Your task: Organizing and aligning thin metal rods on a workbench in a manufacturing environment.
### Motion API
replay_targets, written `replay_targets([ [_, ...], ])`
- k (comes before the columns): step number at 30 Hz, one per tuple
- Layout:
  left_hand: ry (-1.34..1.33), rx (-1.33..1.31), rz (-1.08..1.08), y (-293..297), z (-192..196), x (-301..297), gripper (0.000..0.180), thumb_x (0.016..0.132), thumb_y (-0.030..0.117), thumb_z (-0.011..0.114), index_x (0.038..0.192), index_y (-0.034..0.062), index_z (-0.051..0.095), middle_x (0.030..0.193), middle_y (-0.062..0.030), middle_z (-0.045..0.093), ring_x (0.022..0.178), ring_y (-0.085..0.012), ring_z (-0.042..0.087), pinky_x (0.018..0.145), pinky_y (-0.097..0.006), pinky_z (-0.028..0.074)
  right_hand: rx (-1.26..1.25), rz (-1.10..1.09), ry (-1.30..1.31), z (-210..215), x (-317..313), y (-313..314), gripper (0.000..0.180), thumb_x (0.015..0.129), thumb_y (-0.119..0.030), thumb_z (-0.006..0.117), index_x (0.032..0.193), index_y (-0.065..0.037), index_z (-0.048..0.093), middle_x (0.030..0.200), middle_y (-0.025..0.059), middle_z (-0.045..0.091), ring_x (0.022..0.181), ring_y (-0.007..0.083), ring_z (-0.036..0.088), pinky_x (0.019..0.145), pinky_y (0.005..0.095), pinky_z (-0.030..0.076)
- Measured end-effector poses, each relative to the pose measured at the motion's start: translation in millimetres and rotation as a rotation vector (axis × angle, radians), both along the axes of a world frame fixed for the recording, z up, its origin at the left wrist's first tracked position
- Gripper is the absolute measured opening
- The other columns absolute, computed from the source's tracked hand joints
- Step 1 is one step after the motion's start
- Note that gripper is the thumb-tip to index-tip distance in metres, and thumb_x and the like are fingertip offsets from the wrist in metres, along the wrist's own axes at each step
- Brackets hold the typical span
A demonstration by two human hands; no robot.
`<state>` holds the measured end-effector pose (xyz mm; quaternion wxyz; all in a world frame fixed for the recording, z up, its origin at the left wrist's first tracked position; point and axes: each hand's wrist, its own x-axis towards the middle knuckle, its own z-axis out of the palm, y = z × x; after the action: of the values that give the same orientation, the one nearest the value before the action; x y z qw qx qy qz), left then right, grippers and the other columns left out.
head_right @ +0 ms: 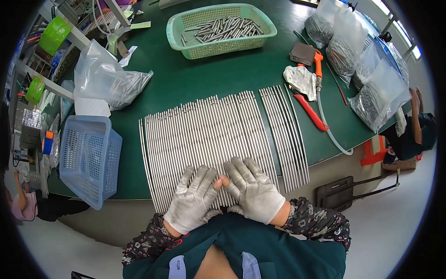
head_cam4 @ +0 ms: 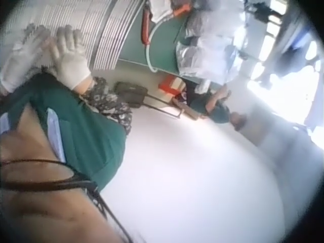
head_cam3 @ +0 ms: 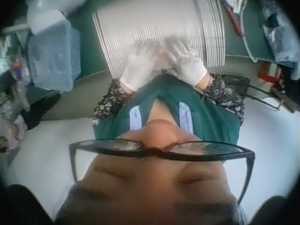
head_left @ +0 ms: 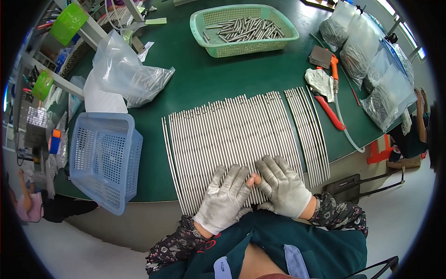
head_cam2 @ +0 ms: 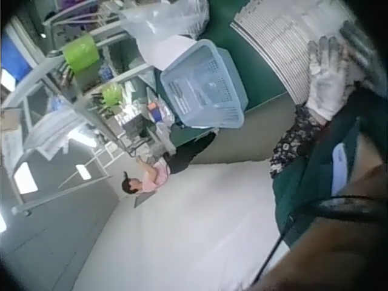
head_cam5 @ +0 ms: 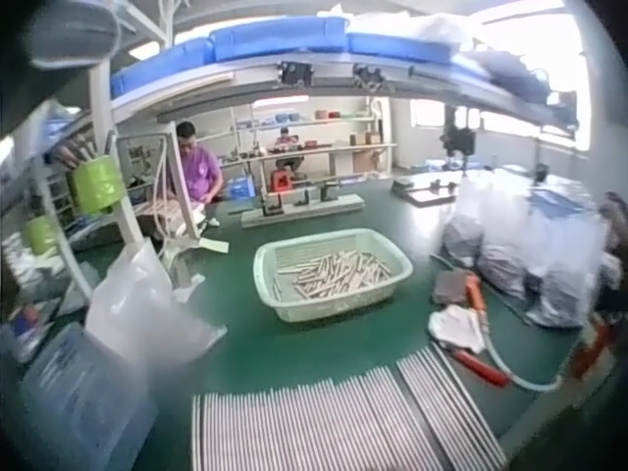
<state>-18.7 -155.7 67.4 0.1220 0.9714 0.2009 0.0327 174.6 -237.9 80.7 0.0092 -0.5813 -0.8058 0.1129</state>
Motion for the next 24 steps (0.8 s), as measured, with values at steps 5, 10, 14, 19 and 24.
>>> replay_targets([
  [5,0.014,-0.002,0.01,0,7,1,0.09,0.062,0.05,0.075,0.136,0.0098,0.043,0.137,-0.0109,0.045,0.133,-0.0278,0.036,0.113,-0.052,0.021,0.116,0.004,0.076,-2,3,1,0.079,0.072,-0.054,0.062,0.13,-0.004,0.049,0.138,0.0171,0.043,0.132,0.0335,0.036,0.112,0.048,0.024],
  [10,-0.003,-0.016,0.029,-1,3,3,0.087,0.062,0.047,0.075,0.134,0.0094,0.044,0.137,-0.0106,0.045,0.133,-0.0279,0.037,0.113,-0.053,0.021,0.185,0.013,0.109,-9,4,2,0.085,0.067,-0.057,0.065,0.131,-0.006,0.042,0.13,0.0194,0.049,0.124,0.038,0.044,0.106,0.0521,0.032],
  [14,-0.057,0.056,0.027,-2,2,2,0.08,0.063,0.042,0.075,0.13,0.0073,0.048,0.133,-0.0104,0.05,0.129,-0.0286,0.041,0.111,-0.053,0.025,0.18,-0.02,0.059,-5,0,1,0.081,0.067,-0.056,0.066,0.127,-0.004,0.05,0.133,0.0166,0.047,0.128,0.0326,0.041,0.109,0.0477,0.029],
  [19,-0.114,-0.022,0.026,4,15,-18,0.092,0.061,0.053,0.072,0.137,0.0101,0.042,0.138,-0.014,0.045,0.13,-0.0316,0.041,0.11,-0.056,0.023,0.109,-0.011,0.168,5,-7,-2,0.093,0.071,-0.065,0.057,0.143,-0.012,0.032,0.14,0.0188,0.04,0.134,0.0373,0.032,0.111,0.055,0.02],
  [24,0.04,0.008,0.14,24,9,-65,0.102,0.063,0.065,0.065,0.146,0.02,0.027,0.143,-0.0139,0.037,0.133,-0.0373,0.032,0.111,-0.06,0.015,-0.02,0.101,0.064,4,-34,8,0.088,0.078,-0.065,0.051,0.147,-0.017,0.027,0.147,0.0175,0.032,0.139,0.0342,0.024,0.114,0.0539,0.011],
])
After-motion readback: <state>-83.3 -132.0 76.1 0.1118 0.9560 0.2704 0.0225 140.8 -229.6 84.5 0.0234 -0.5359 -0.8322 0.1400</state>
